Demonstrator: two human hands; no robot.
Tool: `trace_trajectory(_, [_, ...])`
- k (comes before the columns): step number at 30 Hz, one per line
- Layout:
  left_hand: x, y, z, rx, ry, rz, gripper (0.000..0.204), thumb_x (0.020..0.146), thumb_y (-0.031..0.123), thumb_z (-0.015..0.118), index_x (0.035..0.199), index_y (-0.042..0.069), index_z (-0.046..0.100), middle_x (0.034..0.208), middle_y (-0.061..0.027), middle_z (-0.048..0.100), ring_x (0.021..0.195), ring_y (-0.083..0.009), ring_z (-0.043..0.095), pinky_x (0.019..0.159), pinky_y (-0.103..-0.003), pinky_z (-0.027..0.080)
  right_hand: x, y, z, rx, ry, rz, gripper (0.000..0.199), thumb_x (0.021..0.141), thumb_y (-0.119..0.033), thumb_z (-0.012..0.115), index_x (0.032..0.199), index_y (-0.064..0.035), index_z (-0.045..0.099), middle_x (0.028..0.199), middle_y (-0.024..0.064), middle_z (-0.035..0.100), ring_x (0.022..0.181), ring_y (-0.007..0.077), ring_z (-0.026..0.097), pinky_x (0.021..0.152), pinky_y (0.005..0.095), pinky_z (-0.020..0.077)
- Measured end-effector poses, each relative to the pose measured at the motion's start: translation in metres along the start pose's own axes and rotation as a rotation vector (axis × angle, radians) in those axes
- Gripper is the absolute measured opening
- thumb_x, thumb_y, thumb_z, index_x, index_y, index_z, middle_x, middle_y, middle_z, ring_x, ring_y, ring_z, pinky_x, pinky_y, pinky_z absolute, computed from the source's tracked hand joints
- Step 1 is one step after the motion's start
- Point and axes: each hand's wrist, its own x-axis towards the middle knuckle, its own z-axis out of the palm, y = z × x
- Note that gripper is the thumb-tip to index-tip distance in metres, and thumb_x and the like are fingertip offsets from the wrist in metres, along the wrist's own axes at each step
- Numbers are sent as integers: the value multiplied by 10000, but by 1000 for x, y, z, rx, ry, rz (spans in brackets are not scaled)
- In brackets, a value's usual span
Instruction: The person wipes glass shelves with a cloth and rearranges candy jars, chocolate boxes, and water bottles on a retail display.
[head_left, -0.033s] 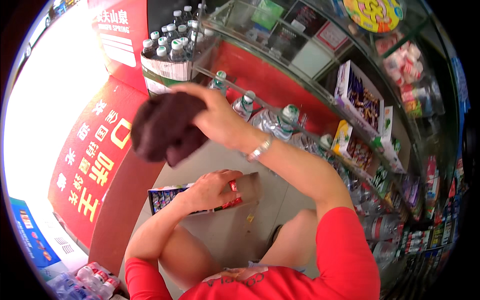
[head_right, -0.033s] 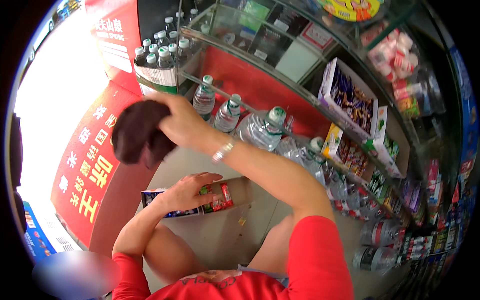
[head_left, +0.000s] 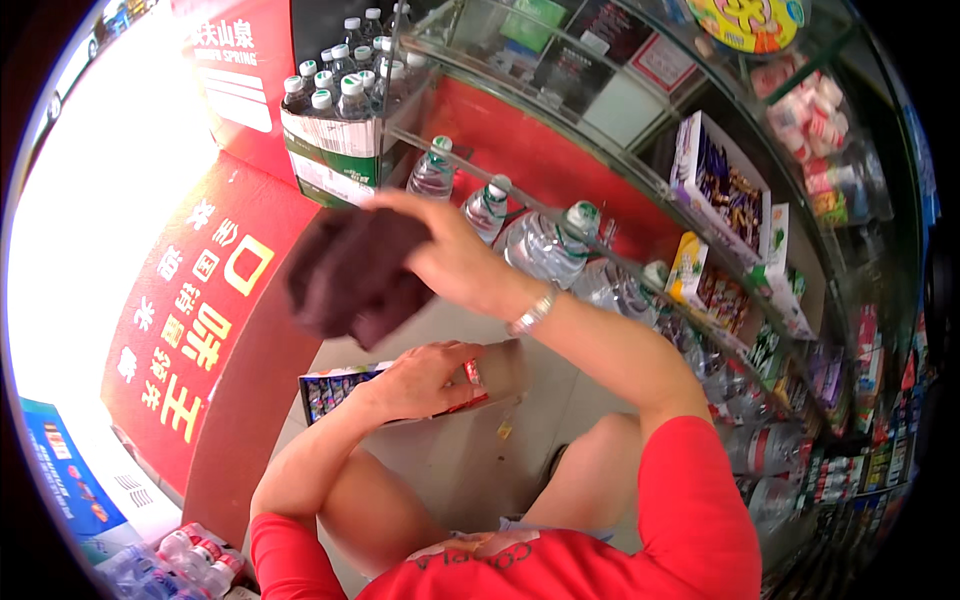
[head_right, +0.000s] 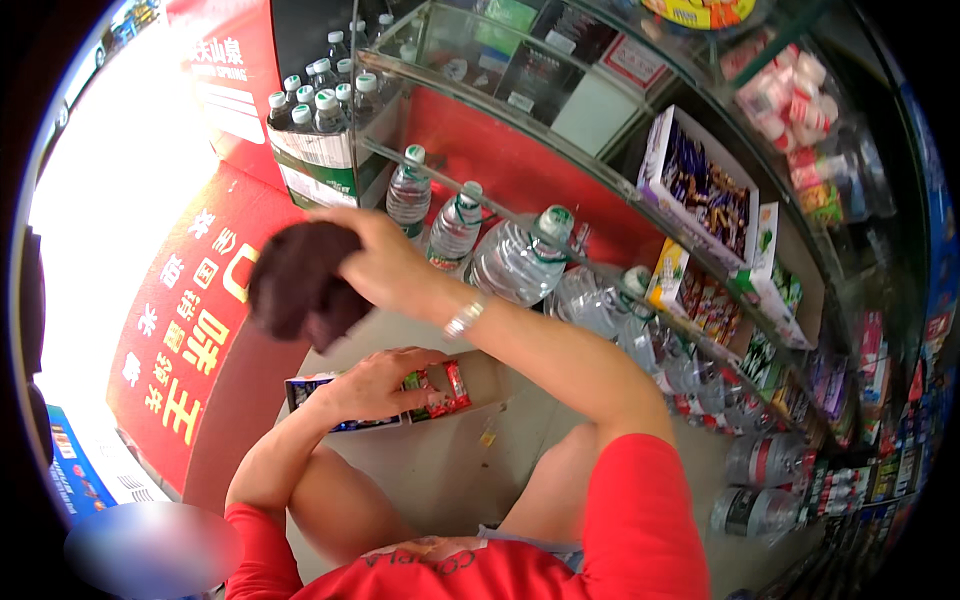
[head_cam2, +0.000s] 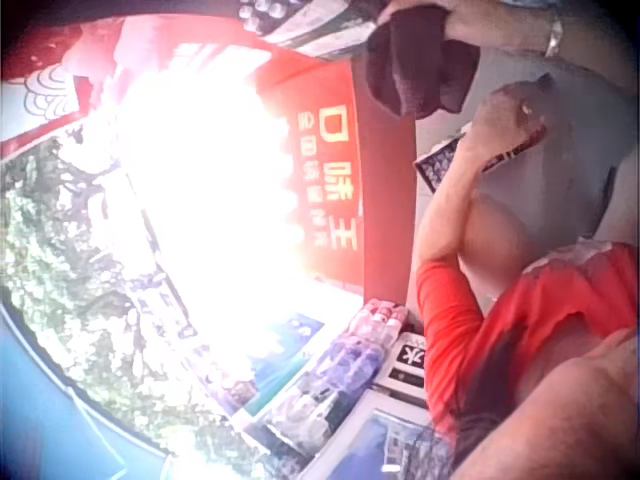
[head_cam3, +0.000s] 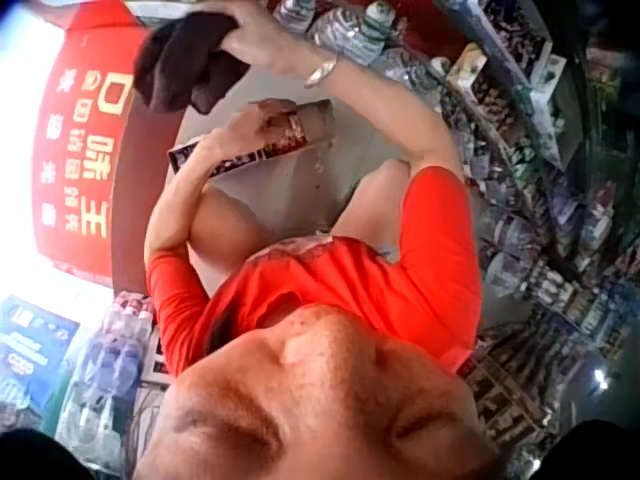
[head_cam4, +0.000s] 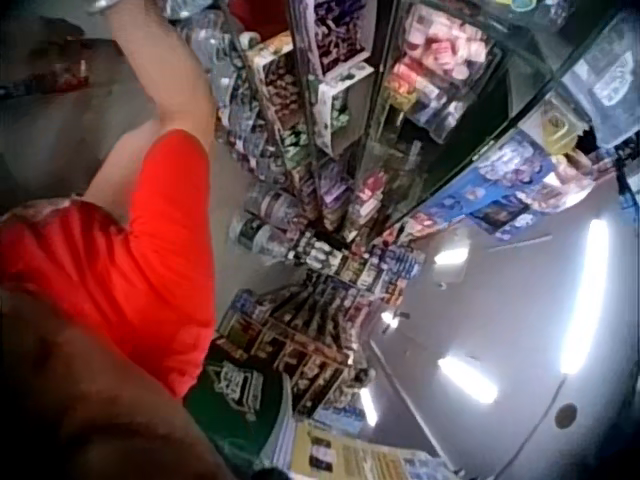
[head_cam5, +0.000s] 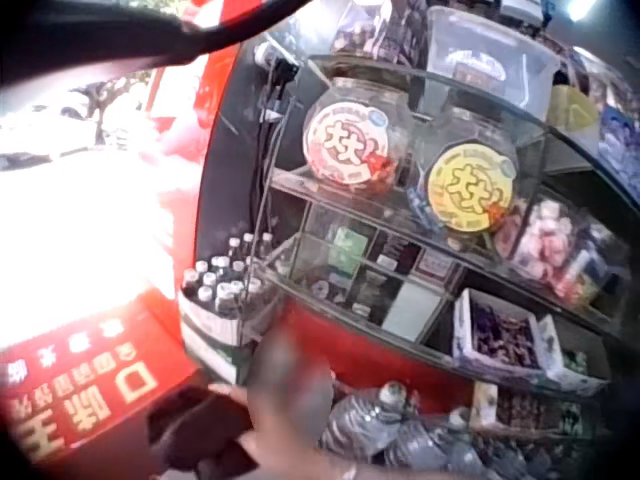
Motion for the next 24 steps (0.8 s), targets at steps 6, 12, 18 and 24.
trace_trajectory(6, [-8,-11,25,127,-371,-69,550,896,379,580,1309,28,489,1102,-246,619,1041,-390,598,917,-456,449,-124,37,-42,-427,99,43,522,659,98,528,1169,2,580,1211,136,548,1178,306,520,1010,365,407])
trace_trajectory(12, [-7,7,19,126,-330,-83,574,883,347,631,1321,5,486,1158,-228,615,1060,-375,592,904,-434,463,-75,-2,-67,-1138,229,-435,555,645,41,679,1176,-67,558,1283,132,460,1204,365,436,972,453,411])
trace_trajectory(18, [-2,-4,20,163,-301,-341,560,859,322,657,1300,11,510,1147,-221,630,1053,-360,608,902,-411,476,47,88,-125,-1414,384,-317,425,791,-165,613,1209,-91,586,1294,122,494,1288,364,360,1057,610,303])
trace_trajectory(24, [-6,-33,30,256,-241,-369,561,851,352,656,1271,4,523,1126,-219,629,1051,-392,592,915,-450,457,-25,73,-195,-1309,191,-7,496,759,-124,599,1251,-65,576,1314,110,519,1303,292,382,1082,479,324])
